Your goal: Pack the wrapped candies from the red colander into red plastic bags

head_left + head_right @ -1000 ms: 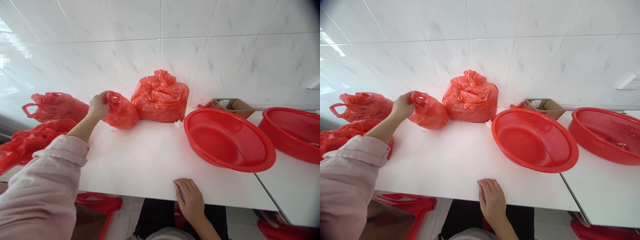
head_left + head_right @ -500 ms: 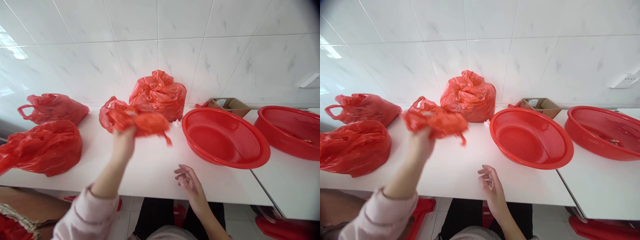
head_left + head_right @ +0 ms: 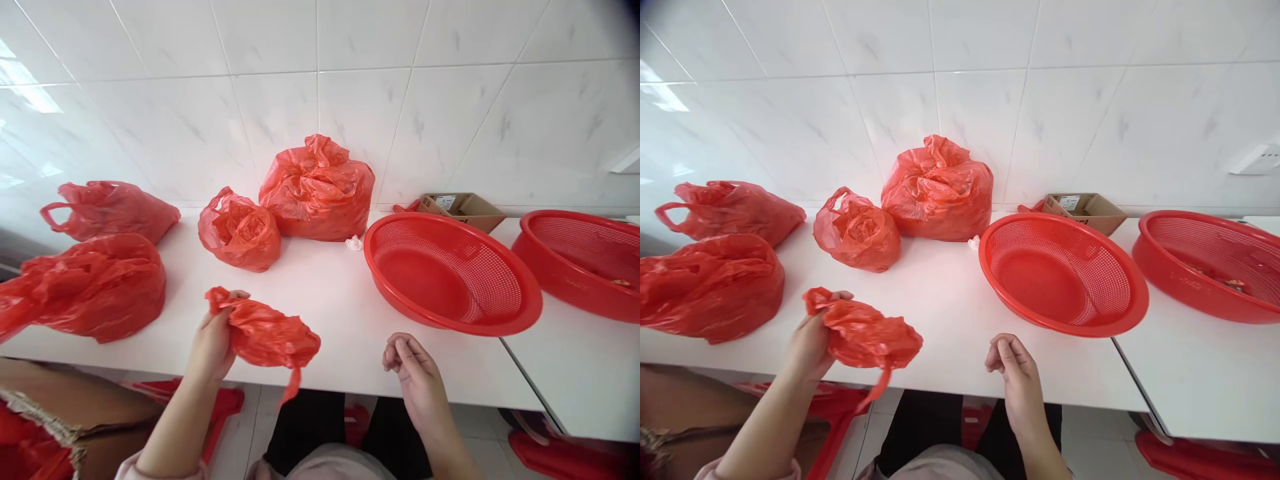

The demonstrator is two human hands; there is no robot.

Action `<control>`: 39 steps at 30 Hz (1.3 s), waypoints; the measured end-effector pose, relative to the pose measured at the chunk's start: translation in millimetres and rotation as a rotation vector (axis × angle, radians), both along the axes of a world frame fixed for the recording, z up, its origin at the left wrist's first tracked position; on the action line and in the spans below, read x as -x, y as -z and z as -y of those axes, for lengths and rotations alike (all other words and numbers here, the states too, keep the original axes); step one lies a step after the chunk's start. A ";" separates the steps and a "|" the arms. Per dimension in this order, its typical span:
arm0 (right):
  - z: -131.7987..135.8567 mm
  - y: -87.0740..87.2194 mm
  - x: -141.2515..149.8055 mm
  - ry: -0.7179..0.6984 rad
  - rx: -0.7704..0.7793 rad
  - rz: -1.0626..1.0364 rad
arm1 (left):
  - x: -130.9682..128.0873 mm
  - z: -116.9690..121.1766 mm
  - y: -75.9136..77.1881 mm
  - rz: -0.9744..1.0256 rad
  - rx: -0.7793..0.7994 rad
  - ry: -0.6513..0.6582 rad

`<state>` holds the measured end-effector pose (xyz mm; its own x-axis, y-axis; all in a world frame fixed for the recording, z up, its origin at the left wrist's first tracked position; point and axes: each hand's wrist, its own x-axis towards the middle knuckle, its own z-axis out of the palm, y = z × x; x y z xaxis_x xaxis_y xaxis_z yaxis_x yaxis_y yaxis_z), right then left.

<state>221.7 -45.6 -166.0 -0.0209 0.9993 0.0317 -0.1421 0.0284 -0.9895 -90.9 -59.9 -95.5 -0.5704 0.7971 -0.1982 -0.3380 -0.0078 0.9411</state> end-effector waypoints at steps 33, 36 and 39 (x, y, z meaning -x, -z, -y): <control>14.7 -7.9 57.4 -0.096 -0.005 0.057 | -37.0 12.1 25.3 -0.386 -0.018 0.556; 9.3 -9.0 26.1 0.119 0.095 -0.171 | -20.7 6.0 31.3 -0.317 -0.012 0.421; 10.9 -13.0 5.2 0.199 0.155 -0.373 | -23.9 -2.0 31.9 -0.299 -0.061 0.385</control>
